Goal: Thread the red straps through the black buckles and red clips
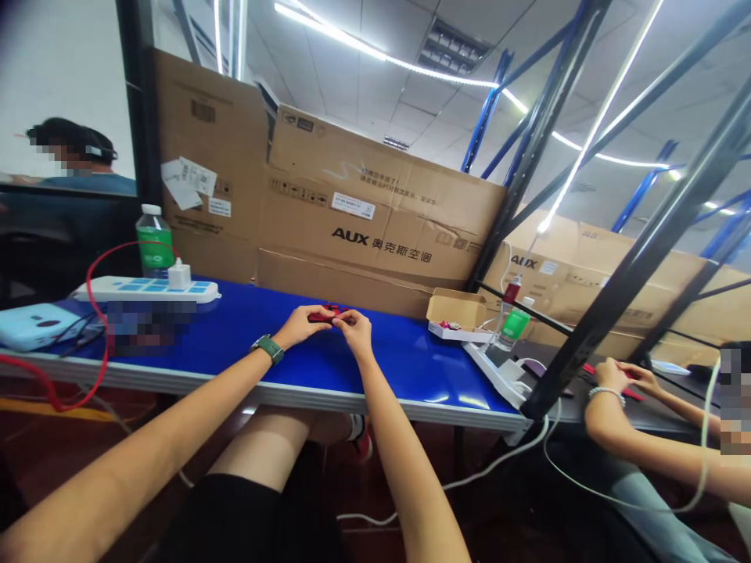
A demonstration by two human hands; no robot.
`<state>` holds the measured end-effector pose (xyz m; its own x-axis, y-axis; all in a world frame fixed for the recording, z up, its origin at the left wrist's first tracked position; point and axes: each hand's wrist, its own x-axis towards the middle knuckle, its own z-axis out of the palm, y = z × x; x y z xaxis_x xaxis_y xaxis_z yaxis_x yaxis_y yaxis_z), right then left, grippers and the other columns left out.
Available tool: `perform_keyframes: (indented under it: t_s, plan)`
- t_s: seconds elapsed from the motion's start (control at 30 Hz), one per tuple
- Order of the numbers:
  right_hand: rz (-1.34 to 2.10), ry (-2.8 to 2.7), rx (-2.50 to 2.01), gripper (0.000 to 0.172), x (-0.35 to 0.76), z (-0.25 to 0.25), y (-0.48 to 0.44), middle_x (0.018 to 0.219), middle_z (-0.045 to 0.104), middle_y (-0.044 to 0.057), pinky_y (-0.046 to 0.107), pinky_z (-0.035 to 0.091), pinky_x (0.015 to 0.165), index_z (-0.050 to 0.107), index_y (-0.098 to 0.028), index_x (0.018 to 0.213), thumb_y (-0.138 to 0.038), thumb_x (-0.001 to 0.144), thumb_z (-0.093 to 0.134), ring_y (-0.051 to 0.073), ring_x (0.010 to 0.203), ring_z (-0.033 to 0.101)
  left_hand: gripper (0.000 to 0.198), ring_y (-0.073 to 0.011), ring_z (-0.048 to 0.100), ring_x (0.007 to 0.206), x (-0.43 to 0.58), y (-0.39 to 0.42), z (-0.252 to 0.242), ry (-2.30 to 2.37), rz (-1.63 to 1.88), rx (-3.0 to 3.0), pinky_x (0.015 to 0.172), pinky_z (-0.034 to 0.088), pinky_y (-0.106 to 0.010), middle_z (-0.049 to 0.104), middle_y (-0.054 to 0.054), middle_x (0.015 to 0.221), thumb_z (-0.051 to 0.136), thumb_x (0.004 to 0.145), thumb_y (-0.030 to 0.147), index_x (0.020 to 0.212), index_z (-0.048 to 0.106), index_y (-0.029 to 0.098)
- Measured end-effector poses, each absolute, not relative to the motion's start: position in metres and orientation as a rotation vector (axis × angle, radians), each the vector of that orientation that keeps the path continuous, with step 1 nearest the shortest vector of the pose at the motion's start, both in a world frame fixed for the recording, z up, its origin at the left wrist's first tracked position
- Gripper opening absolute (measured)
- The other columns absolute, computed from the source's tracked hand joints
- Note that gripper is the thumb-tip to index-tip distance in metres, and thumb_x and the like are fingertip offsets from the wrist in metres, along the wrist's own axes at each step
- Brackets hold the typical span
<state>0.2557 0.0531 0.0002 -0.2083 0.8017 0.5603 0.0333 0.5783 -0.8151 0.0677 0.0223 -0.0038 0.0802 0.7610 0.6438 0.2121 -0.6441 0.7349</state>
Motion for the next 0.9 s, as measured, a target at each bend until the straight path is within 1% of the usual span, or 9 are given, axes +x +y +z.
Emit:
perform_keyframes:
  t_s: [0.13,0.27,0.37,0.43,0.53,0.6,0.67,0.77,0.9]
  plan:
    - [0.915,-1.630,-0.661,0.036,0.253,0.003,0.049,0.085,0.075,0.005,0.031,0.056,0.078,0.068,-0.020,0.084,-0.044,0.063,0.085,0.020,0.079,0.071,0.041,-0.0271,0.072,0.098,0.069,0.018,0.000,0.950,1.614,1.905,0.097,0.055,-0.044,0.077,-0.010,0.103,0.087,0.065,0.041,0.096,0.073,0.017]
    - [1.001,-1.598,-0.630,0.048,0.249,0.003,0.048,0.091,0.074,0.006,0.033,0.058,0.076,0.062,-0.021,0.091,-0.045,0.059,0.087,0.021,0.082,0.071,0.038,-0.0258,0.070,0.097,0.070,0.014,0.003,1.022,1.626,1.984,0.095,0.054,-0.042,0.075,-0.009,0.103,0.081,0.071,0.045,0.096,0.071,0.018]
    - [0.840,-1.594,-0.646,0.046,0.250,0.004,0.049,0.096,0.072,0.004,0.033,0.057,0.080,0.057,-0.023,0.090,-0.042,0.060,0.085,0.020,0.085,0.069,0.033,-0.0276,0.064,0.111,0.072,0.009,0.005,1.122,1.664,2.122,0.099,0.050,-0.042,0.068,-0.010,0.118,0.078,0.074,0.038,0.101,0.072,0.021]
    - [0.689,-1.620,-0.678,0.041,0.252,0.004,0.049,0.097,0.071,0.003,0.032,0.055,0.083,0.057,-0.024,0.092,-0.040,0.063,0.082,0.018,0.084,0.068,0.027,-0.0291,0.058,0.116,0.074,0.006,0.006,1.315,1.754,2.149,0.102,0.046,-0.043,0.064,-0.009,0.121,0.075,0.075,0.033,0.101,0.074,0.024]
    - [0.594,-1.683,-0.691,0.037,0.252,0.006,0.046,0.096,0.069,0.001,0.031,0.054,0.081,0.057,-0.025,0.094,-0.037,0.066,0.079,0.018,0.083,0.066,0.013,-0.0265,0.059,0.102,0.075,0.006,0.008,1.473,1.756,2.165,0.096,0.045,-0.041,0.066,-0.008,0.101,0.067,0.083,0.032,0.090,0.075,0.023]
    - [0.597,-1.727,-0.684,0.034,0.251,0.007,0.043,0.094,0.069,0.001,0.030,0.054,0.079,0.058,-0.025,0.093,-0.036,0.067,0.077,0.019,0.083,0.066,0.016,-0.0237,0.060,0.089,0.074,0.008,0.007,1.441,1.682,2.218,0.090,0.046,-0.037,0.067,-0.007,0.090,0.062,0.087,0.033,0.083,0.074,0.022]
    - [0.597,-1.757,-0.679,0.031,0.249,0.008,0.040,0.094,0.069,0.001,0.030,0.053,0.079,0.058,-0.025,0.091,-0.035,0.068,0.076,0.019,0.083,0.066,0.018,-0.0224,0.060,0.084,0.074,0.010,0.005,1.444,1.662,2.223,0.087,0.045,-0.036,0.069,-0.006,0.087,0.062,0.087,0.034,0.081,0.074,0.022]
    - [0.581,-1.776,-0.669,0.029,0.249,0.010,0.036,0.094,0.068,0.000,0.030,0.053,0.080,0.059,-0.025,0.091,-0.034,0.069,0.076,0.019,0.082,0.066,0.018,-0.0221,0.062,0.084,0.073,0.013,0.003,1.499,1.692,2.168,0.086,0.045,-0.035,0.071,-0.006,0.090,0.065,0.085,0.036,0.079,0.075,0.023]
    - [0.558,-1.808,-0.651,0.024,0.250,0.009,0.034,0.096,0.068,0.001,0.030,0.053,0.080,0.060,-0.025,0.094,-0.029,0.074,0.073,0.019,0.084,0.066,0.018,-0.0210,0.064,0.084,0.073,0.015,0.001,1.398,1.677,2.140,0.081,0.047,-0.032,0.072,-0.006,0.090,0.068,0.081,0.039,0.079,0.075,0.022]
